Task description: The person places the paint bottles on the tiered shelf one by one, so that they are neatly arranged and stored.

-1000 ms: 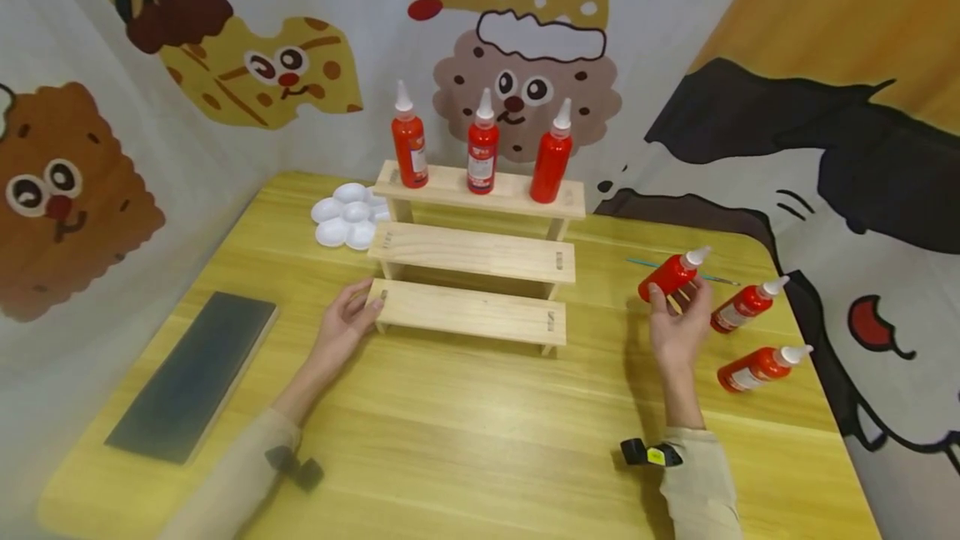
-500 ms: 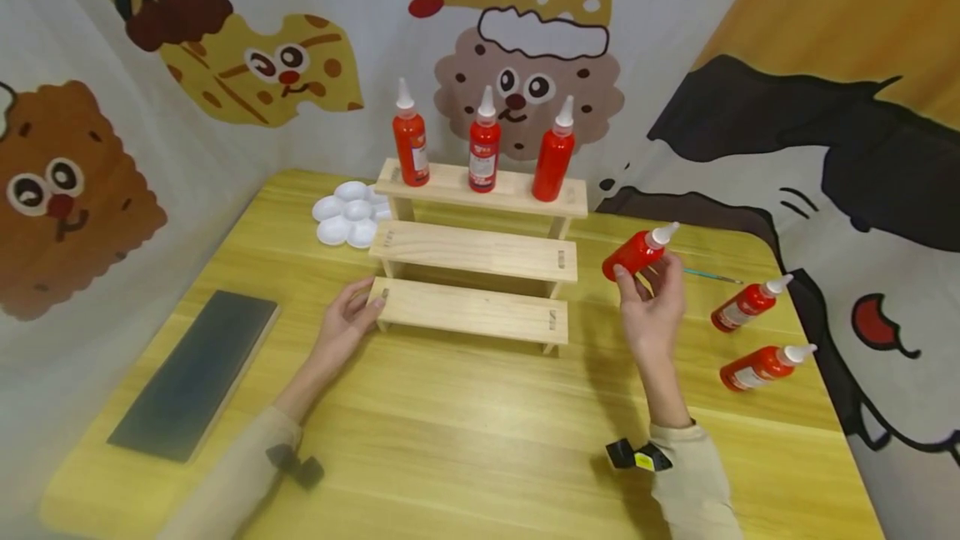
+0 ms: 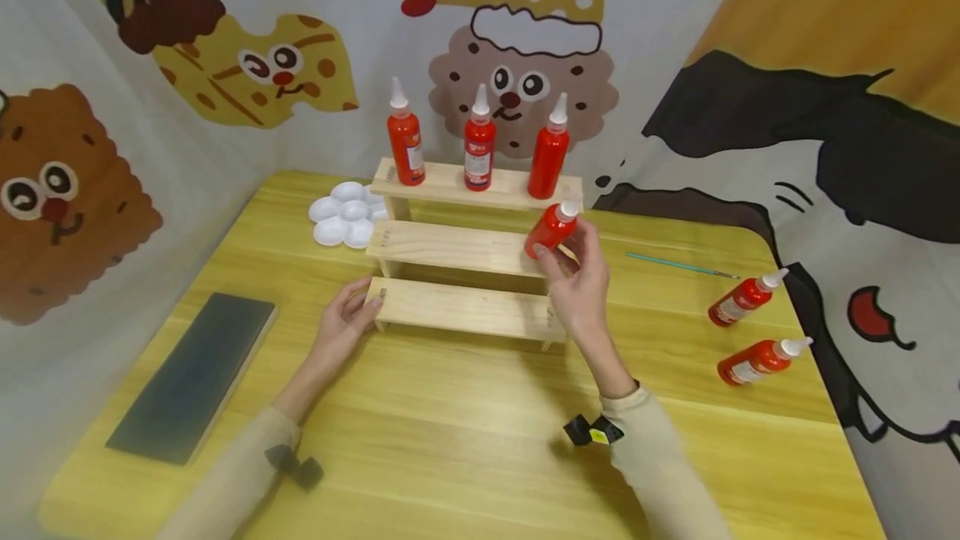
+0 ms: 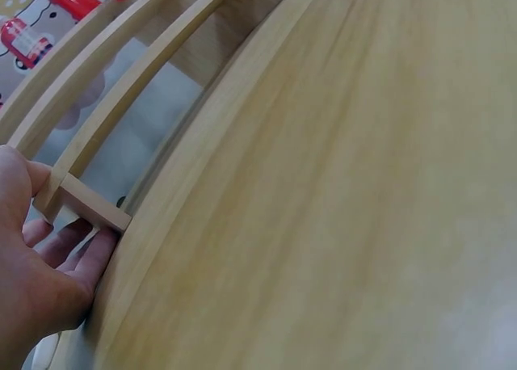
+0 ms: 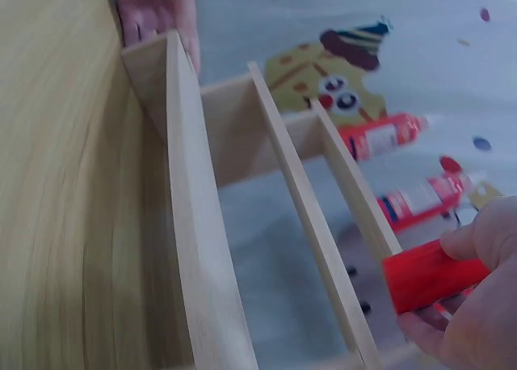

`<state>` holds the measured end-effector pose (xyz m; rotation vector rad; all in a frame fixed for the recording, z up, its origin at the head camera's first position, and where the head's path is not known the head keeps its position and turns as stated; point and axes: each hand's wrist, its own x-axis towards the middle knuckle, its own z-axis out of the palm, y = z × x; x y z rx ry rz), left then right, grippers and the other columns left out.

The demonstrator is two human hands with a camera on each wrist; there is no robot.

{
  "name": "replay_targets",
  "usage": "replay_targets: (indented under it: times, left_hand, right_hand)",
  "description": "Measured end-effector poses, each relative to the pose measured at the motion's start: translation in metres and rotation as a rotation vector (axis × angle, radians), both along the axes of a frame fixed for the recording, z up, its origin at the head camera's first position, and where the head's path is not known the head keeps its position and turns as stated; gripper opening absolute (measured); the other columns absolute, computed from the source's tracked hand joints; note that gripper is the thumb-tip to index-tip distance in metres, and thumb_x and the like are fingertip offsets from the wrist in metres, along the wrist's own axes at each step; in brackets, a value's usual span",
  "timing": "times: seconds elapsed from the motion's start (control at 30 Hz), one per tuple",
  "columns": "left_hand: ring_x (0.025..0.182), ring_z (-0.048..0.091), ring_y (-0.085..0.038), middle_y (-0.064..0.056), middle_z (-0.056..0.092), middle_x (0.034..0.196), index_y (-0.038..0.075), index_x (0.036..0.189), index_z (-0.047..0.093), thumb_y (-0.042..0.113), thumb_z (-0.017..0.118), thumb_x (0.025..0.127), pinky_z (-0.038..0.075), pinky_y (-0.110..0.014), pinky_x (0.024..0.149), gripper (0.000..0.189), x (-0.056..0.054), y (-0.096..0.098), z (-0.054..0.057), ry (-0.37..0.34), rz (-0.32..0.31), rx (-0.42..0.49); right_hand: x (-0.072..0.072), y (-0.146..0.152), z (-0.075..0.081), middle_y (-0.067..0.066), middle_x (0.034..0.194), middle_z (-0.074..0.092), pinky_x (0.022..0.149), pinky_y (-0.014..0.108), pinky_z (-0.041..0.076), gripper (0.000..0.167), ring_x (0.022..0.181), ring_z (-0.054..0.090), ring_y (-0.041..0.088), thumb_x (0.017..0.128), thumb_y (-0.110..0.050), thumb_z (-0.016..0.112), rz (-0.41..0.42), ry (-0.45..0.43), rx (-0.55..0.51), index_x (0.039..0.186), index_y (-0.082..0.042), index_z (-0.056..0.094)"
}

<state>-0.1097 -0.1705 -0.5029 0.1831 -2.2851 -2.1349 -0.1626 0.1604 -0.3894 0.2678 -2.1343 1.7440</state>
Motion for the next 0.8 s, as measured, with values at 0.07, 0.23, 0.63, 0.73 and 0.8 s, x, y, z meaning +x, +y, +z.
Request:
replay_targets:
  times: [0.07,0.23,0.63,0.73,0.8]
  left_hand:
    - [0.136,0.052,-0.039,-0.026,0.054,0.144,0.006,0.151,0.044,0.018,0.062,0.102,0.045,-0.045,0.116,0.053,0.0,0.0,0.0,-0.002,0.003,0.004]
    - [0.136,0.052,-0.039,-0.026,0.053,0.145,0.005,0.15,0.044,0.016,0.062,0.102,0.045,-0.045,0.115,0.053,-0.001,0.001,0.001,0.0,0.002,0.014]
    - [0.135,0.053,-0.038,-0.025,0.054,0.145,0.007,0.151,0.043,0.018,0.061,0.103,0.049,-0.039,0.111,0.053,0.0,0.001,0.001,-0.019,0.006,0.014]
    - [0.135,0.053,-0.038,-0.025,0.054,0.145,0.008,0.151,0.044,0.018,0.062,0.103,0.05,-0.04,0.111,0.053,0.0,0.002,0.001,-0.02,0.012,0.013]
    - [0.135,0.053,-0.039,-0.024,0.054,0.145,0.008,0.15,0.044,0.018,0.062,0.102,0.05,-0.04,0.11,0.052,0.001,0.003,0.002,-0.02,0.015,0.015]
  right_hand:
    - [-0.005,-0.013,-0.001,0.007,0.129,0.063,0.1,0.024,0.056,0.049,0.116,0.064,0.018,0.091,0.006,0.069,0.043,-0.005,0.002,0.137,0.0,0.051]
    - [-0.009,-0.044,0.001,0.014,0.129,0.063,0.102,0.036,0.057,0.05,0.116,0.065,0.025,0.092,0.004,0.07,0.14,-0.033,0.014,0.137,-0.002,0.051]
    - [-0.025,-0.103,-0.005,0.018,0.129,0.063,0.102,0.044,0.057,0.049,0.117,0.064,0.034,0.092,-0.001,0.072,0.292,-0.1,-0.005,0.137,-0.003,0.052]
    - [-0.028,-0.113,-0.006,0.019,0.131,0.063,0.102,0.044,0.057,0.05,0.118,0.064,0.034,0.092,-0.001,0.072,0.317,-0.114,-0.001,0.137,-0.003,0.052]
    - [-0.03,-0.12,-0.007,0.019,0.132,0.063,0.102,0.043,0.057,0.05,0.118,0.064,0.034,0.092,-0.001,0.072,0.327,-0.122,0.012,0.137,-0.003,0.052]
